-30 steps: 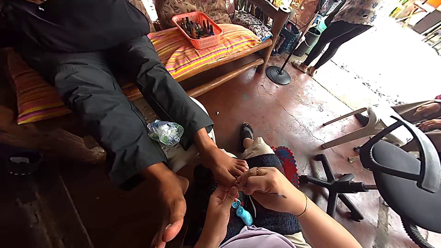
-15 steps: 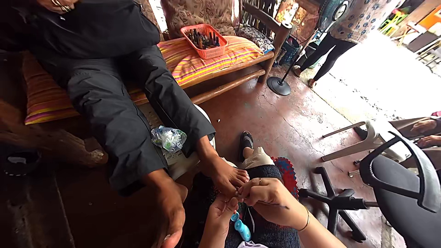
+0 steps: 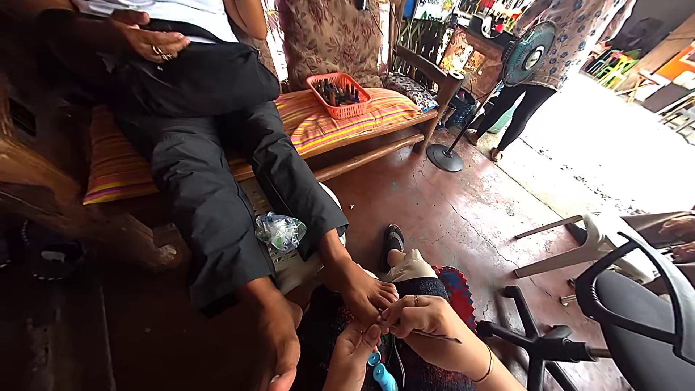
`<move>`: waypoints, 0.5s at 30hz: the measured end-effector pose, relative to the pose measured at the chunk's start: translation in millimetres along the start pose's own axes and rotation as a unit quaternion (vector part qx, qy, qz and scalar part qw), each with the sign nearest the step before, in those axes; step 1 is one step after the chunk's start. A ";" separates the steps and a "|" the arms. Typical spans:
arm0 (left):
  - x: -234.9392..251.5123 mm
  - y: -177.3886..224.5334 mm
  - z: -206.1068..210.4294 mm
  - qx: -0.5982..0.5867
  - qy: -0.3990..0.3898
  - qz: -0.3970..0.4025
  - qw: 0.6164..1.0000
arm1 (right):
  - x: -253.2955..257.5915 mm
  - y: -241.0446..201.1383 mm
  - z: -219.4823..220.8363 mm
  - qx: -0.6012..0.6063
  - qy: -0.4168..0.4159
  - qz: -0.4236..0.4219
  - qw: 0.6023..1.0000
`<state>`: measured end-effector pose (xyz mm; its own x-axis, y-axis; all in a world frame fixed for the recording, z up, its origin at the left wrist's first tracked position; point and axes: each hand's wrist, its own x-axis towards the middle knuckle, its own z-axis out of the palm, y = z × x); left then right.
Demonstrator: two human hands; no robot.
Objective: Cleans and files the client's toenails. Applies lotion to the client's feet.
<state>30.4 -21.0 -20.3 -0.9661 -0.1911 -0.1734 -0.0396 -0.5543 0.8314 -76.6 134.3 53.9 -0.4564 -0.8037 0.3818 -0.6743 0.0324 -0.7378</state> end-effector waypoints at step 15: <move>0.3 -1.8 0.2 0.002 0.003 0.007 1.000 | -2.8 -0.9 0.3 0.019 0.012 0.005 1.000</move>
<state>30.1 -19.9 -21.7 -0.9652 -0.2036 -0.1639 -0.0264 -0.5480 0.8361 -74.6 136.4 53.3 -0.4777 -0.7886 0.3872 -0.6466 0.0172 -0.7626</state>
